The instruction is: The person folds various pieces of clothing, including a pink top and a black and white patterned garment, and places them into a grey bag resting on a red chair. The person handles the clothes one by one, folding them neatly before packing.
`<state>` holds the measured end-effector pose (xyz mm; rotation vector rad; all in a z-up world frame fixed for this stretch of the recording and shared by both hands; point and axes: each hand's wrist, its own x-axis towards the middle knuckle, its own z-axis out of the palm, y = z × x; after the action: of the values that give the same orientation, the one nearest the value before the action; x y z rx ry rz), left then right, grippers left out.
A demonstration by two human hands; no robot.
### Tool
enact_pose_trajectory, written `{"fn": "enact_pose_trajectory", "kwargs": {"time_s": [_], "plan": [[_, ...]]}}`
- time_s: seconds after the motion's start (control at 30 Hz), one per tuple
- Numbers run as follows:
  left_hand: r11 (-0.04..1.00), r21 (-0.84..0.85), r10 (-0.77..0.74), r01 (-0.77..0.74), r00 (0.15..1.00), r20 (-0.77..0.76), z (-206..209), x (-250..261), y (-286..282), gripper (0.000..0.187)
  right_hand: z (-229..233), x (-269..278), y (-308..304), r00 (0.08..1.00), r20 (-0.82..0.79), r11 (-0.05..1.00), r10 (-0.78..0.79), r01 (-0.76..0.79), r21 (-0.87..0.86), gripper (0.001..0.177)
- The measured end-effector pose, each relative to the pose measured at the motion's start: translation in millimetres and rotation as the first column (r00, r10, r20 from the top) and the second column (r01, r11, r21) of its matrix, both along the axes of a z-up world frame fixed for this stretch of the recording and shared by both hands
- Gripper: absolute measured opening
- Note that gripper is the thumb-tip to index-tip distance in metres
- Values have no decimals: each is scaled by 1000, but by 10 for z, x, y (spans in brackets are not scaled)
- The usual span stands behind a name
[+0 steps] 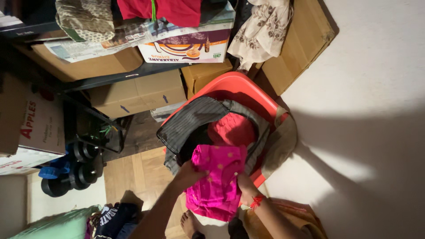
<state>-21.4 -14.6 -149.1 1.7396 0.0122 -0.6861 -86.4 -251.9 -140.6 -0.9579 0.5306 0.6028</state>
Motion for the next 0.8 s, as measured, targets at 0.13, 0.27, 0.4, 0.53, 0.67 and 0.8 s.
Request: {"fn": "enact_pose_trajectory", "kwargs": {"time_s": [0.13, 0.27, 0.4, 0.53, 0.67, 0.8], "plan": [[982, -179, 21, -64, 972, -235, 113, 27, 21, 40, -43, 30, -79, 978, -142, 982, -153, 166, 86, 29], [940, -316, 38, -131, 958, -284, 149, -22, 94, 40, -33, 24, -278, 998, -23, 981, -60, 63, 183, 35], [943, -295, 39, -152, 933, -358, 79, -50, 28, 41, 196, 98, -286, 987, 98, 992, 126, -123, -37, 60], [897, -398, 4, -195, 901, -433, 123, -84, -46, 55, 395, 192, -218, 993, 26, 976, 117, -110, -189, 73], [952, -278, 69, -127, 975, -212, 138, -82, -65, 72, 398, 161, -219, 997, 54, 988, 51, -43, -146, 70], [992, -123, 26, -23, 999, 21, 29, 24, -51, 79, 307, 245, -287, 971, 9, 940, -238, 228, 254, 50]]}}
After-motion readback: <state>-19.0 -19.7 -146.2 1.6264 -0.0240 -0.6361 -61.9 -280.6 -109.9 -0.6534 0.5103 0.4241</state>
